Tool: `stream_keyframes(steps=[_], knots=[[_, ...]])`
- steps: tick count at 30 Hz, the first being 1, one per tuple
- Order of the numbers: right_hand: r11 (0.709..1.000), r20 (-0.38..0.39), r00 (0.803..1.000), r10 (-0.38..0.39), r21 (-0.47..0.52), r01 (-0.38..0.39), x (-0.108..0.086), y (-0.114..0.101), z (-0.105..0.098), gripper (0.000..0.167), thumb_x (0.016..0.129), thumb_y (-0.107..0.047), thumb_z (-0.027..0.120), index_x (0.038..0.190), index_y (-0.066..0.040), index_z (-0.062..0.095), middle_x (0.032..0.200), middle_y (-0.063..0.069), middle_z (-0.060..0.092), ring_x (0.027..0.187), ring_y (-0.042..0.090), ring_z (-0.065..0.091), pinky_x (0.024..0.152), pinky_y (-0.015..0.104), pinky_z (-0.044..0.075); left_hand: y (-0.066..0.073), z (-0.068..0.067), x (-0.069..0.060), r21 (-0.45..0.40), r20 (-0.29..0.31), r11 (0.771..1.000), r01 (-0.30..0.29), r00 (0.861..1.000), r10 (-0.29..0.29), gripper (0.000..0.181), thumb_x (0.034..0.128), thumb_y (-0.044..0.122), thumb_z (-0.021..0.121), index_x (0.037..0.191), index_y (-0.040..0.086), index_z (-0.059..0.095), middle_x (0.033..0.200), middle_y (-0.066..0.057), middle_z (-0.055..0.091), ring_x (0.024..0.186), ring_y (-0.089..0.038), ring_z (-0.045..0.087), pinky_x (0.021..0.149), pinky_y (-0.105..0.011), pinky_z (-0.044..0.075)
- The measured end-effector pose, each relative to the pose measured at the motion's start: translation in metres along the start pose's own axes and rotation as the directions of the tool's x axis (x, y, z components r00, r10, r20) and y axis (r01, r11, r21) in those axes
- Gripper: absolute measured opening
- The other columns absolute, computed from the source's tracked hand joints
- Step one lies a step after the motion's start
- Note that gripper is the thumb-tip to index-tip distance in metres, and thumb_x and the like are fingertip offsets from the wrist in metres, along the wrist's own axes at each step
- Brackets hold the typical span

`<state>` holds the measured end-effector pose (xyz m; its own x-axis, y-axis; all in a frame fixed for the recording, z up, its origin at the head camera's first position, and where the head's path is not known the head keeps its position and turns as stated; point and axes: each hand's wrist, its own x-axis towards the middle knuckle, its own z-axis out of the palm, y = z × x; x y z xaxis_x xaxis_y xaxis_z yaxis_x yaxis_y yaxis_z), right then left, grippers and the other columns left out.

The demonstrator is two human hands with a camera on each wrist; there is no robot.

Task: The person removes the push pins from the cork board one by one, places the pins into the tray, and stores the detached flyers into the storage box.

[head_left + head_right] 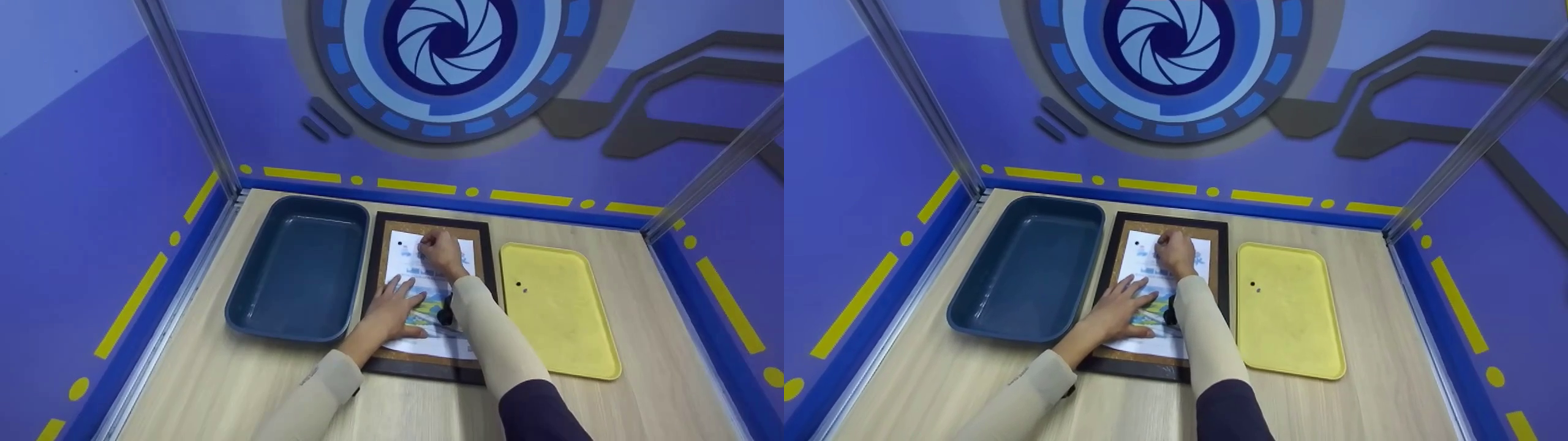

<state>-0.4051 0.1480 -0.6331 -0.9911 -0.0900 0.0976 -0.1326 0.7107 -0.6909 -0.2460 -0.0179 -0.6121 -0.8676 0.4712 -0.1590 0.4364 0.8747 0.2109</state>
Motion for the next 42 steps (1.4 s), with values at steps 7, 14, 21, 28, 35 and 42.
stream_keyframes(steps=[7, 14, 21, 28, 35, 42], knots=[[0.999, 0.0, 1.0, 0.004, -0.049, -0.004, 0.0025, -0.0002, 0.0019, 0.007, 0.094, -0.015, 0.078, 0.091, -0.009, 0.076, 0.085, 0.005, 0.071, 0.081, 0.024, 0.064, 0.08, 0.043, 0.054, 0.0001, -0.0004, 0.0, 0.005, 0.006, 1.0, 0.003, 1.0, -0.003, 0.089, 0.0871, 0.073, 0.072, 0.162, 0.032, 0.046, 0.174, -0.005, 0.027, 0.161, -0.036, 0.019, 0.125, -0.059, 0.026], [0.998, -0.002, 1.0, 0.0, -0.07, 0.0, 0.0031, -0.001, 0.0011, 0.008, 0.095, -0.015, 0.076, 0.089, -0.009, 0.075, 0.085, 0.004, 0.07, 0.081, 0.023, 0.063, 0.08, 0.042, 0.054, 0.0012, -0.0007, -0.0014, 0.002, -0.018, 1.0, -0.003, 1.0, 0.003, 0.089, 0.0866, 0.072, 0.073, 0.161, 0.03, 0.049, 0.173, -0.007, 0.029, 0.16, -0.038, 0.022, 0.124, -0.059, 0.028], [0.998, -0.025, 1.0, 0.001, -0.06, -0.002, 0.0032, 0.0005, 0.0023, 0.007, 0.094, -0.013, 0.075, 0.088, -0.009, 0.076, 0.085, 0.005, 0.073, 0.08, 0.025, 0.066, 0.08, 0.044, 0.055, 0.0018, -0.0005, -0.0017, 0.012, -0.023, 1.0, -0.005, 1.0, 0.005, 0.088, 0.0873, 0.072, 0.073, 0.161, 0.03, 0.049, 0.174, -0.006, 0.029, 0.16, -0.038, 0.022, 0.124, -0.059, 0.029], [1.0, -0.035, 0.999, 0.013, -0.011, -0.014, 0.0015, 0.0033, 0.003, 0.008, 0.094, -0.013, 0.074, 0.088, -0.009, 0.077, 0.084, 0.005, 0.074, 0.08, 0.025, 0.067, 0.079, 0.044, 0.055, 0.0013, 0.0029, -0.0016, 0.02, -0.038, 1.0, -0.008, 0.999, 0.009, 0.088, 0.0861, 0.073, 0.073, 0.16, 0.03, 0.05, 0.173, -0.006, 0.031, 0.159, -0.037, 0.023, 0.124, -0.058, 0.029], [0.995, -0.021, 0.998, 0.055, 0.089, -0.052, -0.0019, 0.0048, 0.0009, 0.009, 0.097, -0.012, 0.072, 0.089, -0.009, 0.077, 0.085, 0.005, 0.071, 0.079, 0.022, 0.063, 0.075, 0.04, 0.052, 0.0025, 0.0022, -0.0037, 0.011, -0.037, 1.0, -0.006, 0.999, 0.006, 0.089, 0.0867, 0.073, 0.071, 0.161, 0.03, 0.049, 0.173, -0.006, 0.03, 0.16, -0.037, 0.022, 0.125, -0.057, 0.028], [0.988, -0.026, 0.999, 0.047, 0.148, -0.042, -0.0036, 0.0055, 0.0017, 0.009, 0.097, -0.01, 0.073, 0.089, -0.008, 0.076, 0.085, 0.006, 0.071, 0.08, 0.021, 0.063, 0.074, 0.036, 0.05, 0.0013, 0.0016, -0.0023, 0.005, -0.03, 1.0, 0.002, 1.0, -0.002, 0.089, 0.0868, 0.072, 0.072, 0.162, 0.03, 0.048, 0.173, -0.007, 0.03, 0.16, -0.037, 0.021, 0.125, -0.057, 0.026]])
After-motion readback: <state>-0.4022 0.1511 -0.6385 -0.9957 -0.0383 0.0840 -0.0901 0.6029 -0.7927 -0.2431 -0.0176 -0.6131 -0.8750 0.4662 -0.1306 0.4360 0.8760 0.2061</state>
